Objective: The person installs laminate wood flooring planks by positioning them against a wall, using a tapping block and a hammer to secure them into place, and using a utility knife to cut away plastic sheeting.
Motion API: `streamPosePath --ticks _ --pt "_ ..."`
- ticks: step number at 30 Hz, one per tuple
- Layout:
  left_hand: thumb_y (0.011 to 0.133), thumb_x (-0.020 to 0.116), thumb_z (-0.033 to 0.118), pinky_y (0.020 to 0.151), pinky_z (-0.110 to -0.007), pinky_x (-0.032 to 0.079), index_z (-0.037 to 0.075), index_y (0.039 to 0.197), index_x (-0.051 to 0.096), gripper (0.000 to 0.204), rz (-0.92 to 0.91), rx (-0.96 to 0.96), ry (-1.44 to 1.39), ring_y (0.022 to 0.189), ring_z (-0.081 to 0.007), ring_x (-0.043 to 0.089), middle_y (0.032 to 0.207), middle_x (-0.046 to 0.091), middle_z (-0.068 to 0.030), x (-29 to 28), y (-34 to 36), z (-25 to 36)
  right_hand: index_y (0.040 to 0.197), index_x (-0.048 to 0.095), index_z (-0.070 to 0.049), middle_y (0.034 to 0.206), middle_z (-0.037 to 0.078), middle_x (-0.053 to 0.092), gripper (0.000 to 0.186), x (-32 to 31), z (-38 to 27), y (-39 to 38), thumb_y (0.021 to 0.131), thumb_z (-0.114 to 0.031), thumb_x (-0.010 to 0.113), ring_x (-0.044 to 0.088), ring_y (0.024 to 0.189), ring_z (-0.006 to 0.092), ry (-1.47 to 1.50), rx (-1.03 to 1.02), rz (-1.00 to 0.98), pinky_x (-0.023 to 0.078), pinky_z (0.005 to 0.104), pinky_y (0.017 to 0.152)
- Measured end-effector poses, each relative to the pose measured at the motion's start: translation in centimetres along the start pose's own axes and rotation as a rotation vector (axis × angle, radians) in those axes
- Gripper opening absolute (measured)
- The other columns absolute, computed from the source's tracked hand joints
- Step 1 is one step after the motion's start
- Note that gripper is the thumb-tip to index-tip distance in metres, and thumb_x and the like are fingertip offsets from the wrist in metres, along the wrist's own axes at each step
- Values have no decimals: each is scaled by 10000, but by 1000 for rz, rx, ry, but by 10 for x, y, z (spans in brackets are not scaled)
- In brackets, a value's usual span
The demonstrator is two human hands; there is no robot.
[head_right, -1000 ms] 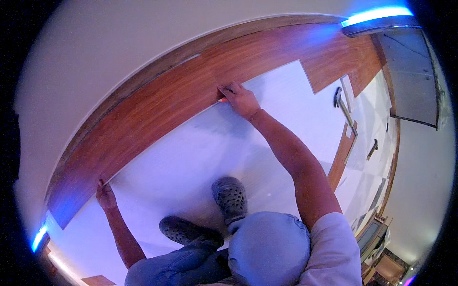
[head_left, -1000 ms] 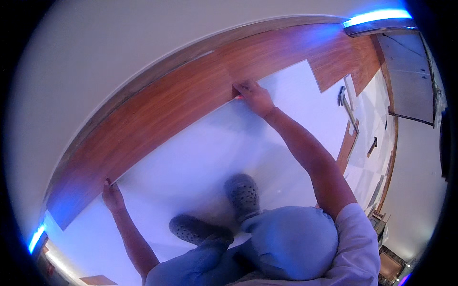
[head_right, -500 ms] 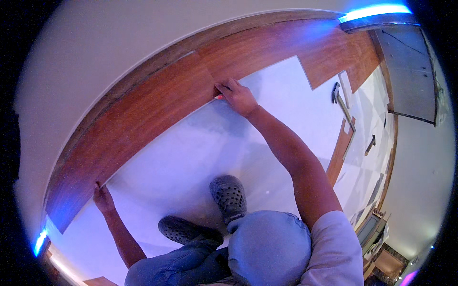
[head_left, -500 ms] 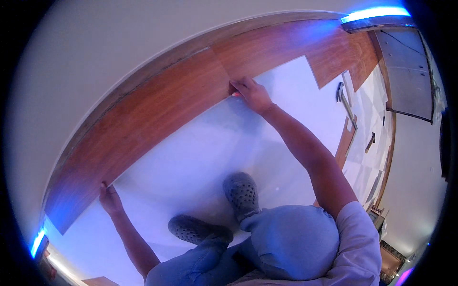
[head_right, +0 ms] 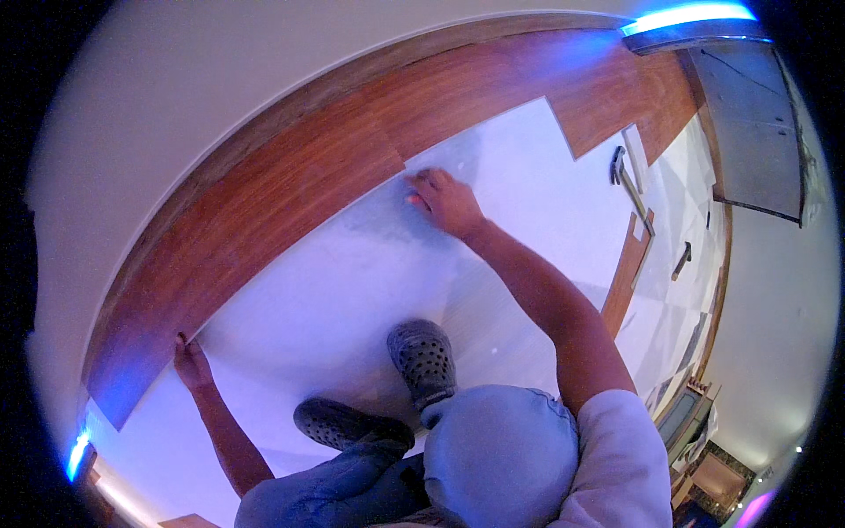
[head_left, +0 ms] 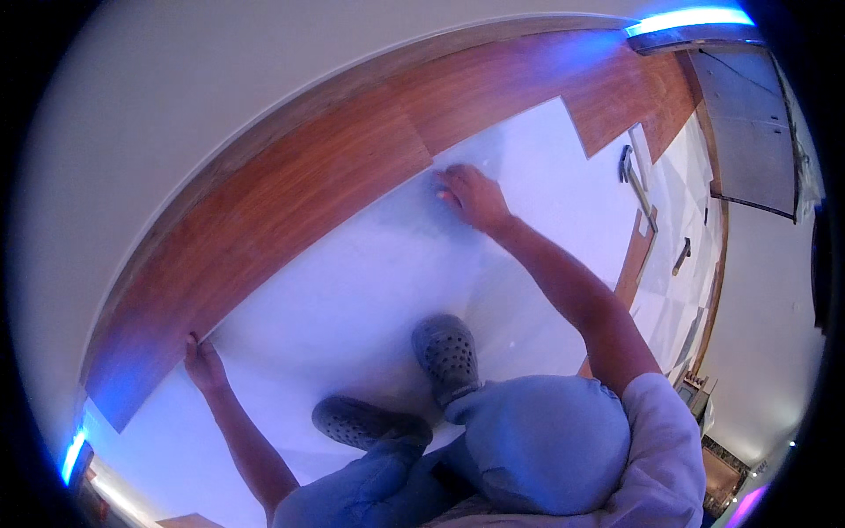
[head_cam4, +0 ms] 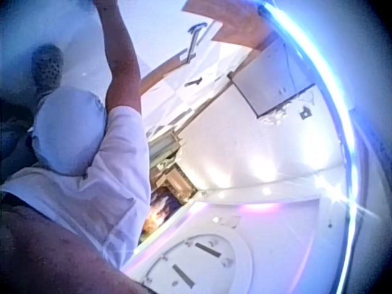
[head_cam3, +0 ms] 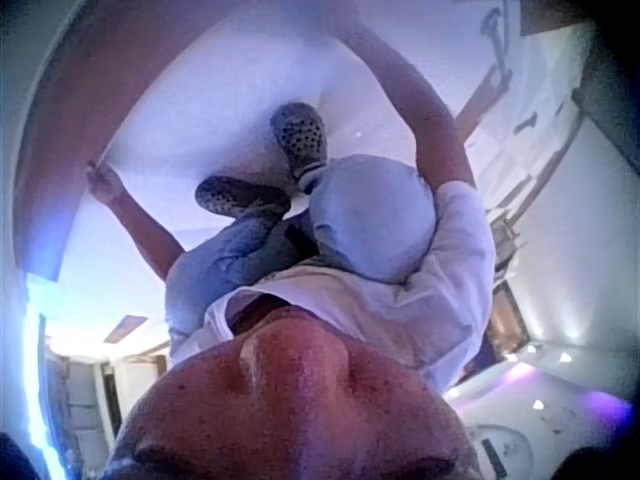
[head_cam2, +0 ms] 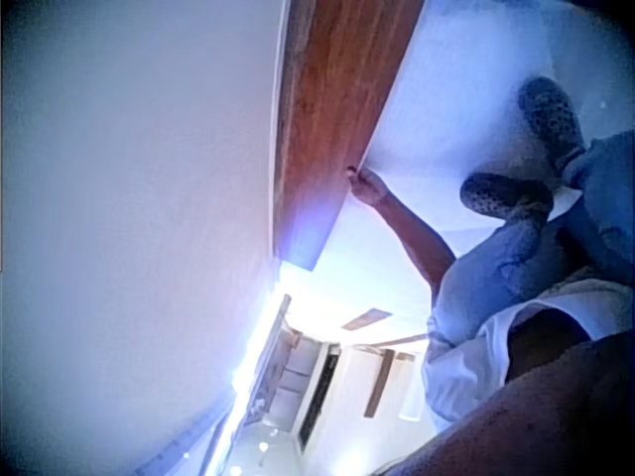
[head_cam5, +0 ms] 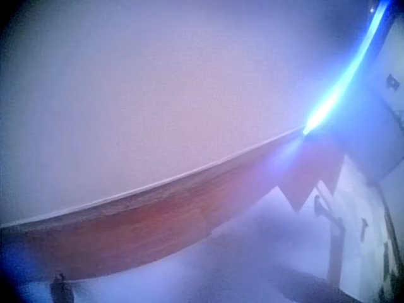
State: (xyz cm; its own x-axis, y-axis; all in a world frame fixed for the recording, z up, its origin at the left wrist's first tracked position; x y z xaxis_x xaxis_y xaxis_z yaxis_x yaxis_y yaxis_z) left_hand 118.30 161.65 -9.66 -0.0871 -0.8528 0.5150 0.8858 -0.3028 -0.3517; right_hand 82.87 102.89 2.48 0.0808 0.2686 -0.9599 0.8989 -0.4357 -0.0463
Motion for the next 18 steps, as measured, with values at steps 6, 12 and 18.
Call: streamPosePath --ticks 6,12,18 --pt "987 618 16 1138 -412 446 -57 1312 559 338 70 -48 52 1247 -260 579 1355 608 -157 -27 -6 2 1284 625 -57 1226 187 617 421 -17 -19 -32 934 -284 681 586 1150 382 64 -103 -8 488 476 1001" --pt "993 604 11 1159 -445 426 -61 1309 560 327 50 -77 -22 1264 -289 558 1353 599 -175 -51 5 0 1306 587 36 1360 260 582 396 -52 70 92 991 -204 574 527 1260 445 49 305 422 410 516 1101" --pt "1005 603 33 1172 -435 415 -83 1298 558 319 23 -135 -35 1266 -274 555 1347 597 -169 -27 -3 -4 1511 369 84 1591 295 341 654 12 74 120 1047 -372 433 274 1507 437 -226 317 383 178 493 1260"
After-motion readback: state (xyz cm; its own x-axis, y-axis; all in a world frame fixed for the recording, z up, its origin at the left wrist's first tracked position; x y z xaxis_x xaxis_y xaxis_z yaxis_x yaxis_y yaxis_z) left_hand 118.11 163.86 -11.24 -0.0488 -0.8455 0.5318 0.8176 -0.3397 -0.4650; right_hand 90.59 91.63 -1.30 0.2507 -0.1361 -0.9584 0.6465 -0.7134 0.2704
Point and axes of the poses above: each hand's wrist, its own y-axis towards the middle knuckle, its own x-axis out of the palm, z = x × y, the point moved 9 cm from there along y, towards the middle knuckle
